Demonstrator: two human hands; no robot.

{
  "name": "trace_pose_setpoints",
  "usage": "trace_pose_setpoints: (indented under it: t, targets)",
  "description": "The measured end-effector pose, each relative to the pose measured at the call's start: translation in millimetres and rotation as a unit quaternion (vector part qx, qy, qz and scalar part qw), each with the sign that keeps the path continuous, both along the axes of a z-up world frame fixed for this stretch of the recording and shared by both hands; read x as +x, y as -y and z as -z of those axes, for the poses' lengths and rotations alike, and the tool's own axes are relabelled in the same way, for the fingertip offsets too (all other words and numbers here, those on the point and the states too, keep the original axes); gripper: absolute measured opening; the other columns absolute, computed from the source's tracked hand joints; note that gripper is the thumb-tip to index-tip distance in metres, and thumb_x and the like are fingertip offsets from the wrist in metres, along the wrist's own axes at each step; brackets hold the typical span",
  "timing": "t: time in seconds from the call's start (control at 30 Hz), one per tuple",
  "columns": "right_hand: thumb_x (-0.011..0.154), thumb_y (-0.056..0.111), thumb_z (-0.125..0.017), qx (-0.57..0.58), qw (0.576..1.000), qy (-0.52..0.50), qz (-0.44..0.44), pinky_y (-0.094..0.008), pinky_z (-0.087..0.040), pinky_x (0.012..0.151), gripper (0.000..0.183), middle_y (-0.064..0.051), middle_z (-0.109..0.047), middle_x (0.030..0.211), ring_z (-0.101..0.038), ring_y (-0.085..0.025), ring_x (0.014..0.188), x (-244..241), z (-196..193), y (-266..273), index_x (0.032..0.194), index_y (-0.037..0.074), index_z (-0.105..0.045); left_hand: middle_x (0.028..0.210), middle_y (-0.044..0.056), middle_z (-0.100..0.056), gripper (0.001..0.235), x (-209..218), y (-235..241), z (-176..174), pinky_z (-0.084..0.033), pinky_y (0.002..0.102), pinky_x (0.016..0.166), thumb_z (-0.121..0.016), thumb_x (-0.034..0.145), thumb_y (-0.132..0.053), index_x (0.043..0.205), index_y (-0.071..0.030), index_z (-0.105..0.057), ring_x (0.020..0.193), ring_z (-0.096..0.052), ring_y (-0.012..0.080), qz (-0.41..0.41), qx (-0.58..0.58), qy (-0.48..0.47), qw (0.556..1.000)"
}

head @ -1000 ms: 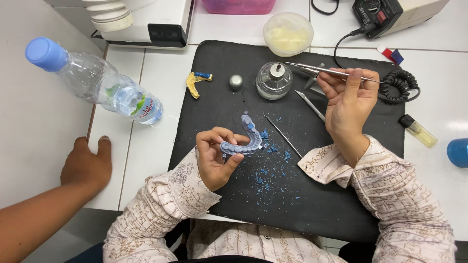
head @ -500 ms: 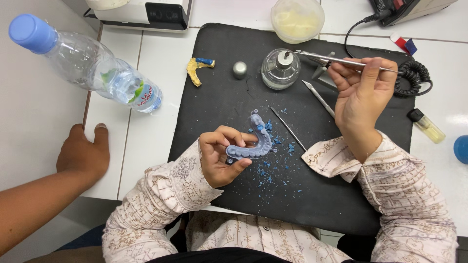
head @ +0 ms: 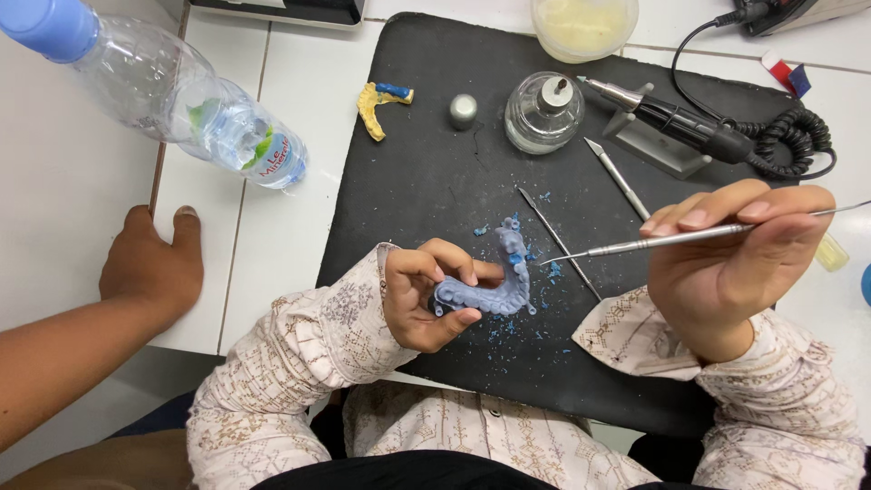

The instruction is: The person holds a blue dental model in the left hand and uses a metal carving tool in the right hand to scrape and shape the surface. The person repeatedly dips the tool into a small jar of liquid and continues carving, producing blue shavings on the mat.

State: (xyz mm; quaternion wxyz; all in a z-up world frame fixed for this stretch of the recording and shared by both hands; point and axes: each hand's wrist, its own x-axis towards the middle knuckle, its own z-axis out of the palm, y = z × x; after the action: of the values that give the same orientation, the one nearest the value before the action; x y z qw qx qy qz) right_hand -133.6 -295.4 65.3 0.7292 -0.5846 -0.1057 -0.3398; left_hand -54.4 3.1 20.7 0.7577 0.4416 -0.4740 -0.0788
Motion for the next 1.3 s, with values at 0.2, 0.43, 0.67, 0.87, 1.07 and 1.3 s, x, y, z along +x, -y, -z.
trace_pose_setpoints:
  t: [0.2, 0.43, 0.67, 0.87, 1.07, 1.3]
  targets:
    - [0.121, 0.032, -0.038, -0.003, 1.000, 0.008, 0.004, -0.038, -0.065, 0.062, 0.026, -0.018, -0.060, 0.084, -0.067, -0.024, 0.062, 7, 0, -8, 0.113, 0.008, -0.040, 0.115, 0.018, -0.049, 0.049, -1, -1, -1, -0.068, 0.043, 0.095, -0.068, 0.099, -0.003, 0.118, -0.011, -0.024, 0.114, -0.071, 0.0392, 0.007, 0.005, -0.009, 1.000]
    - [0.121, 0.032, -0.040, -0.028, 0.999, 0.011, 0.012, -0.038, -0.065, 0.060, 0.026, -0.017, -0.060, 0.082, -0.067, -0.023, 0.062, 10, 2, -7, 0.112, 0.007, -0.040, 0.115, 0.018, -0.049, 0.049, -2, 1, 2, -0.068, 0.044, 0.095, -0.069, 0.099, -0.004, 0.118, -0.011, -0.024, 0.112, -0.072, 0.0367, 0.007, -0.008, -0.026, 1.000]
    - [0.122, 0.034, -0.042, -0.024, 1.000, -0.001, 0.011, -0.038, -0.065, 0.061, 0.028, -0.017, -0.060, 0.083, -0.067, -0.023, 0.064, 9, 2, -9, 0.113, 0.008, -0.040, 0.114, 0.017, -0.050, 0.050, -2, -1, 2, -0.068, 0.045, 0.095, -0.070, 0.098, -0.005, 0.118, -0.011, -0.025, 0.113, -0.072, 0.0378, 0.008, 0.001, -0.025, 1.000]
    - [0.123, 0.034, -0.040, -0.032, 0.999, -0.002, 0.004, -0.038, -0.066, 0.062, 0.028, -0.017, -0.060, 0.082, -0.068, -0.021, 0.065, 9, 3, -8, 0.113, 0.008, -0.041, 0.115, 0.017, -0.050, 0.050, -3, -2, 2, -0.067, 0.046, 0.096, -0.070, 0.099, -0.006, 0.118, -0.011, -0.024, 0.114, -0.071, 0.0379, 0.007, 0.005, -0.019, 1.000]
    - [0.123, 0.034, -0.040, -0.021, 1.000, -0.002, 0.001, -0.038, -0.066, 0.062, 0.028, -0.017, -0.061, 0.083, -0.068, -0.022, 0.064, 8, 4, -8, 0.113, 0.007, -0.041, 0.115, 0.017, -0.049, 0.050, -3, 0, 4, -0.068, 0.046, 0.094, -0.070, 0.098, -0.006, 0.118, -0.011, -0.025, 0.113, -0.071, 0.0376, 0.008, -0.008, -0.019, 1.000]
    - [0.121, 0.034, -0.040, -0.021, 1.000, -0.001, 0.007, -0.038, -0.065, 0.060, 0.028, -0.017, -0.060, 0.083, -0.067, -0.022, 0.063, 9, 2, -8, 0.113, 0.007, -0.041, 0.115, 0.017, -0.049, 0.050, -4, 0, 5, -0.067, 0.047, 0.094, -0.070, 0.098, -0.005, 0.118, -0.011, -0.025, 0.113, -0.071, 0.0379, 0.011, -0.013, -0.022, 1.000]
